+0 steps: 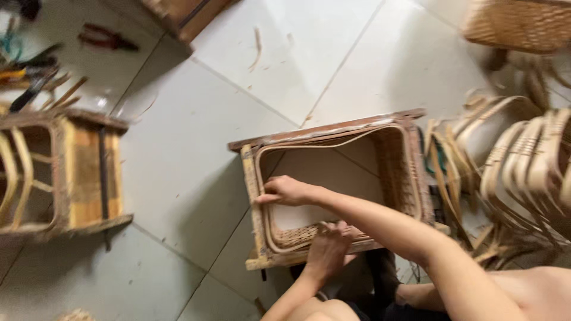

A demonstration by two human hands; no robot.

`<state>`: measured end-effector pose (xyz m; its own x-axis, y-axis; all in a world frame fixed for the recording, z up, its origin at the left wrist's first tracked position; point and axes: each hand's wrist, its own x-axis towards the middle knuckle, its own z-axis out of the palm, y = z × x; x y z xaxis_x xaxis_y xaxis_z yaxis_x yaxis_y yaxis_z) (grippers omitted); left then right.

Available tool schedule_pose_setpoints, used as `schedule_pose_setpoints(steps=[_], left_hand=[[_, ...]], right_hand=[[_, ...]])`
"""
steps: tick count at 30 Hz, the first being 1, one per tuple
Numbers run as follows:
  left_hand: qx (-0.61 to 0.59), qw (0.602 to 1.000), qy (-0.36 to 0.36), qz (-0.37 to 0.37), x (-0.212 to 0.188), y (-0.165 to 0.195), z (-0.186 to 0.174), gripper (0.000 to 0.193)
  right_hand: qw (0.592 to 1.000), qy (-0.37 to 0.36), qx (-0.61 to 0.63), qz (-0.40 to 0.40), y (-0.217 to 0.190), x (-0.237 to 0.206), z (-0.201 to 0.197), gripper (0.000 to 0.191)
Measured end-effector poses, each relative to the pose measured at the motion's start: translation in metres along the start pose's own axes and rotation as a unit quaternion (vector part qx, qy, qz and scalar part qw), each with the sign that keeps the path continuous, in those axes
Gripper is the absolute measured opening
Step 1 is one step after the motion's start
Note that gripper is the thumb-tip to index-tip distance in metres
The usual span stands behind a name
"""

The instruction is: The person sits on the floor fitting a woven bamboo panel into a wooden basket frame, pressing and tucking the panel edges along the rim, hammering the rim to secure it, then adding and positioning thin bamboo strips across the basket opening and trimming with scissors.

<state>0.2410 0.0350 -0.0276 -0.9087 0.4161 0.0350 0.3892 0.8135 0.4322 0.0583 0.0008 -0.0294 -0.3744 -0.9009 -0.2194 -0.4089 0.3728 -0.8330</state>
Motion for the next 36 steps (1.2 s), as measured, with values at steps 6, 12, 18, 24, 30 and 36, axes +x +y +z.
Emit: schedule_pose_setpoints(steps=[6, 12, 18, 24, 30, 36], left_hand=[[0.087, 0.992, 0.091, -0.002, 0.0, -0.011, -0.023, 0.127], [0.095, 0.995, 0.015, 0.034, 0.031, -0.073, -0.07, 0.133], [0.141, 0.978, -0.144, 0.05, 0.054, -0.064, -0.143, 0.111], [0.195, 0.925, -0.306, 0.112, 0.059, -0.034, -0.154, 0.074], [-0.019, 0.979, -0.194, 0.06, 0.1, 0.011, -0.062, 0.055], [0.043, 0.965, -0.257, 0.04, 0.094, 0.023, -0.014, 0.06]], right_hand=[[0.912, -0.001, -0.401, -0.082, -0.031, -0.053, -0.122, 0.041], [0.9, 0.021, -0.349, -0.262, -0.181, -0.235, -0.18, 0.021], [0.885, 0.114, -0.356, -0.278, -0.271, -0.355, -0.19, 0.024], [0.857, 0.192, -0.359, -0.315, -0.272, -0.378, -0.157, 0.026], [0.939, 0.279, -0.185, -0.074, -0.132, -0.411, -0.185, 0.031], [0.938, 0.225, -0.022, 0.262, 0.058, -0.45, -0.074, 0.026]])
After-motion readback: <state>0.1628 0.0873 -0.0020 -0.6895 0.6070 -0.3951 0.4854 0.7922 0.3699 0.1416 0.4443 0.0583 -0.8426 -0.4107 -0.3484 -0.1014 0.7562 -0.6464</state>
